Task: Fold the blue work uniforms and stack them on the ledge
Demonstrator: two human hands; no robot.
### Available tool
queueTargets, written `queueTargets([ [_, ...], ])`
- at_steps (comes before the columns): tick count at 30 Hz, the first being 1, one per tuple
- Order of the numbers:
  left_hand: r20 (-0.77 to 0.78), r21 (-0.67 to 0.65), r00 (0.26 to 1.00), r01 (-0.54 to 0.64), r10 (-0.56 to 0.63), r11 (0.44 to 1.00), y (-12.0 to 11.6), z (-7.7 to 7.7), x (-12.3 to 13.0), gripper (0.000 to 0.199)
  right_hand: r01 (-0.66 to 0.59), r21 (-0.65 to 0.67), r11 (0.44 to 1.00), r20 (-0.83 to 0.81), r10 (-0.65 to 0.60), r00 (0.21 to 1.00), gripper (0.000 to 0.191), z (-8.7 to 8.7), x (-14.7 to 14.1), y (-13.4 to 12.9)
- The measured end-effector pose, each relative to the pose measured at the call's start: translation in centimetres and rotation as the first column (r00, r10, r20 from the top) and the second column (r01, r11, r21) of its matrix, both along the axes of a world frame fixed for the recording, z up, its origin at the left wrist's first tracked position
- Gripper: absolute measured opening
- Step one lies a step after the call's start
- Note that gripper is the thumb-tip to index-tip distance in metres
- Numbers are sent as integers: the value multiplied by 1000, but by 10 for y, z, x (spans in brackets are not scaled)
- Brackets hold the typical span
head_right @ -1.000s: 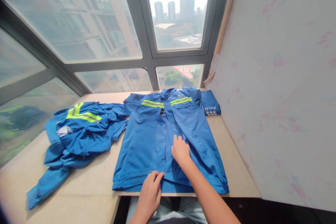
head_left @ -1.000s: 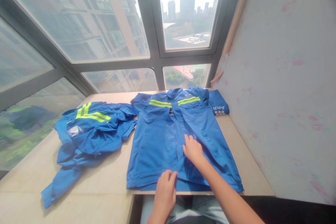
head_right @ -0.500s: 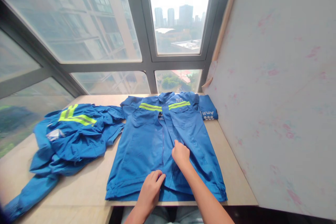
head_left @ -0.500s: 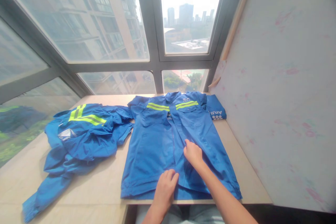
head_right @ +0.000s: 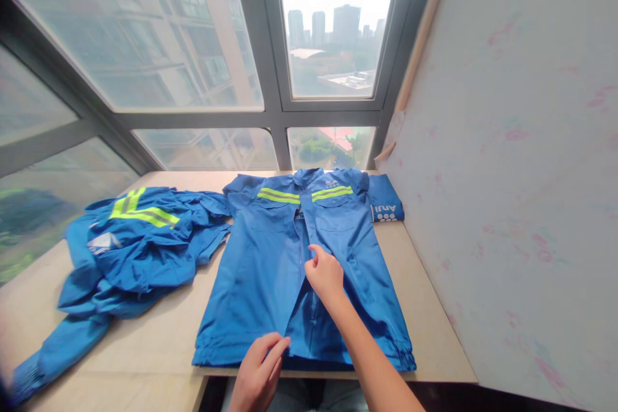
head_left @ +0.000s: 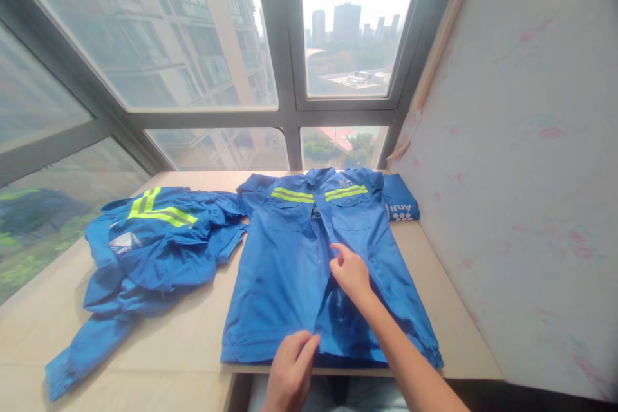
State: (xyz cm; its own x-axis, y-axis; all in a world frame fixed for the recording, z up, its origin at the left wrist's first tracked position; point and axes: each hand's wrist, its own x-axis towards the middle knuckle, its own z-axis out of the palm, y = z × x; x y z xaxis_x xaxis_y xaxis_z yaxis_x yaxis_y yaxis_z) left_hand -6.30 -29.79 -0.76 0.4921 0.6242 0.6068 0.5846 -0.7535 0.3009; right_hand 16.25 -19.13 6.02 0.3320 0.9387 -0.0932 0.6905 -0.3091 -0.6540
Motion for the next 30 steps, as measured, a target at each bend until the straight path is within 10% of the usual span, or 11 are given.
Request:
queueTargets([
  [11, -131, -254, 989, 37, -72, 966, -19, -19, -1, 36, -448, -266, 853, 310, 516, 799, 26, -35, -50, -17],
  [23, -110, -158, 988, 87, -105, 984, -20, -1, 0, 34, -219, -271, 937, 295, 298, 908, 46, -43, -49, 13],
  [30, -132, -144, 982, 117, -136, 983, -26, 2, -11, 32, -149, 107, 983, 117, 137, 984, 47, -27, -41, -3],
])
